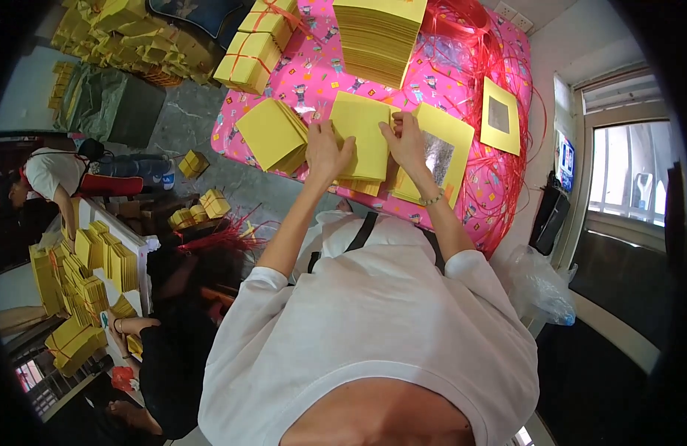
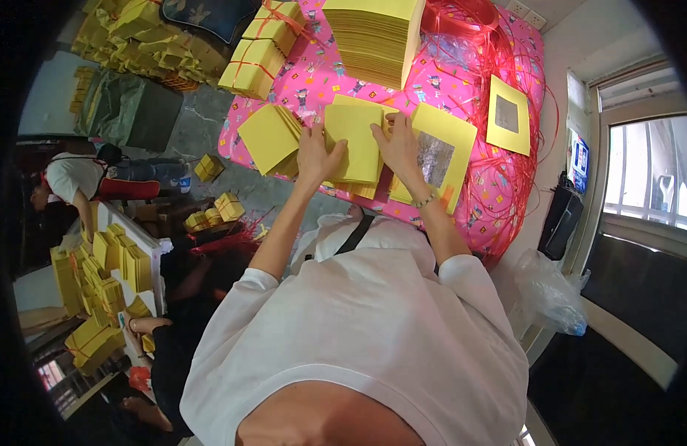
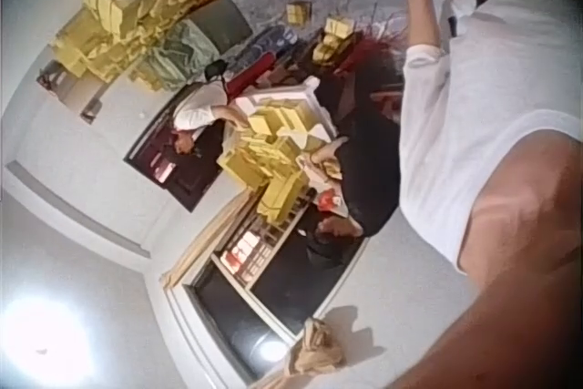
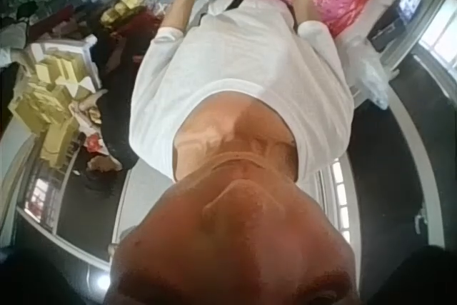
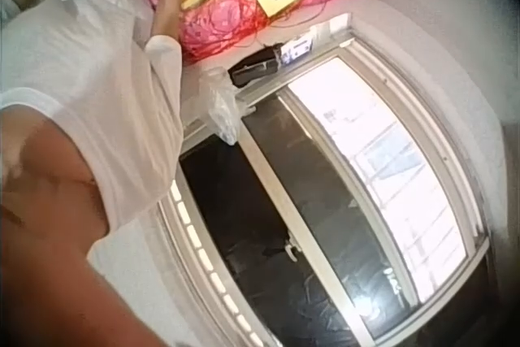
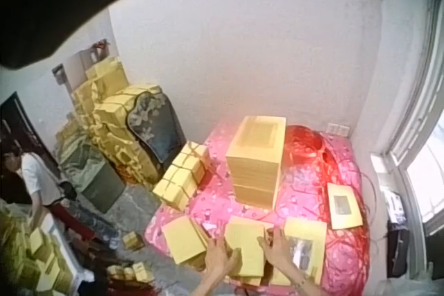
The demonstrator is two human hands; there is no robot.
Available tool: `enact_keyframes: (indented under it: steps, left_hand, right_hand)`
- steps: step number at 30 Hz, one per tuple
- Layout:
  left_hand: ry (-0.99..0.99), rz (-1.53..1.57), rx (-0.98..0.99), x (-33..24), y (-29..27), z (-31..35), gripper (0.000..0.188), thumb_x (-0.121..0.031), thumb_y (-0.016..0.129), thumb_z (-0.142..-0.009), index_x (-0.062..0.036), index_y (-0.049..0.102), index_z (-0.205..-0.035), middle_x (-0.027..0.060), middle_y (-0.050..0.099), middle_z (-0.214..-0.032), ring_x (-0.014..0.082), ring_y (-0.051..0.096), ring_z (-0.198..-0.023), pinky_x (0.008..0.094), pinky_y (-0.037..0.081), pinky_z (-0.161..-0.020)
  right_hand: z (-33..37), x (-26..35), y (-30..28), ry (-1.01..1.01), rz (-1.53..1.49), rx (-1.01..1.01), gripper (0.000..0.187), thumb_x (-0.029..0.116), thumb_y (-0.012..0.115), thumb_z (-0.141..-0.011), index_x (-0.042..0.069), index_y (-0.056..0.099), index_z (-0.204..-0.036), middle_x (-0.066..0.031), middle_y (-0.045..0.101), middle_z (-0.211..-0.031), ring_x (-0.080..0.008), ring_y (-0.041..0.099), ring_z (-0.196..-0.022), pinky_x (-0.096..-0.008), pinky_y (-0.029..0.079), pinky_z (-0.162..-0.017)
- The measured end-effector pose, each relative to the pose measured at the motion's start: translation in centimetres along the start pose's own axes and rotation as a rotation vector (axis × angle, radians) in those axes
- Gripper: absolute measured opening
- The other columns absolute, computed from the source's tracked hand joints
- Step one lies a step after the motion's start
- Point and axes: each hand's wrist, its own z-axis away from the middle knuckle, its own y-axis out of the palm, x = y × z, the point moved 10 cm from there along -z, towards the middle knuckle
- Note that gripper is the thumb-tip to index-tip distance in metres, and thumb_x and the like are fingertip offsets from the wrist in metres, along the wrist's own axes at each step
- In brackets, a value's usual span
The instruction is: Stacking and organizing yellow paper sheets with gold foil centers.
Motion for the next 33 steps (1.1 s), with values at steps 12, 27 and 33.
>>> enact_keyframes:
  steps: [12,27,33]
  left_hand:
    - [-0.469,0.959,0.228,4.2,4.4,1.8,0.052,-0.027,0.065,-0.084,0.0027,0.049,-0.124,0.0094,0.059,-0.112,0.0161,0.056,-0.102,0.0284,0.044,-0.086]
    - [-0.626,0.94,0.292,5.6,5.5,2.6,0.042,-0.024,0.059,-0.089,-0.0023,0.049,-0.124,0.0054,0.058,-0.112,0.0154,0.057,-0.101,0.0285,0.045,-0.085]
    - [-0.656,0.926,0.309,5.2,4.7,2.5,0.045,-0.026,0.059,-0.088,-0.0017,0.049,-0.125,0.0068,0.056,-0.116,0.0167,0.054,-0.106,0.0299,0.045,-0.087]
  right_hand:
    - [7.6,-2.2,4.9,0.272,-0.698,0.139,0.074,0.049,0.028,-0.097,-0.007,0.01,-0.142,-0.0206,0.014,-0.15,-0.0272,0.011,-0.14,-0.0312,0.01,-0.112]
    - [9.2,-0.4,5.4,0.218,-0.812,0.096,0.074,0.043,0.028,-0.098,-0.011,-0.002,-0.14,-0.0245,-0.002,-0.15,-0.0296,-0.004,-0.14,-0.0328,0.002,-0.113]
    - [10.8,-0.4,4.5,0.309,-0.782,0.062,0.075,0.044,0.028,-0.098,-0.014,0.004,-0.139,-0.0283,0.007,-0.148,-0.0329,0.005,-0.14,-0.0346,0.008,-0.112]
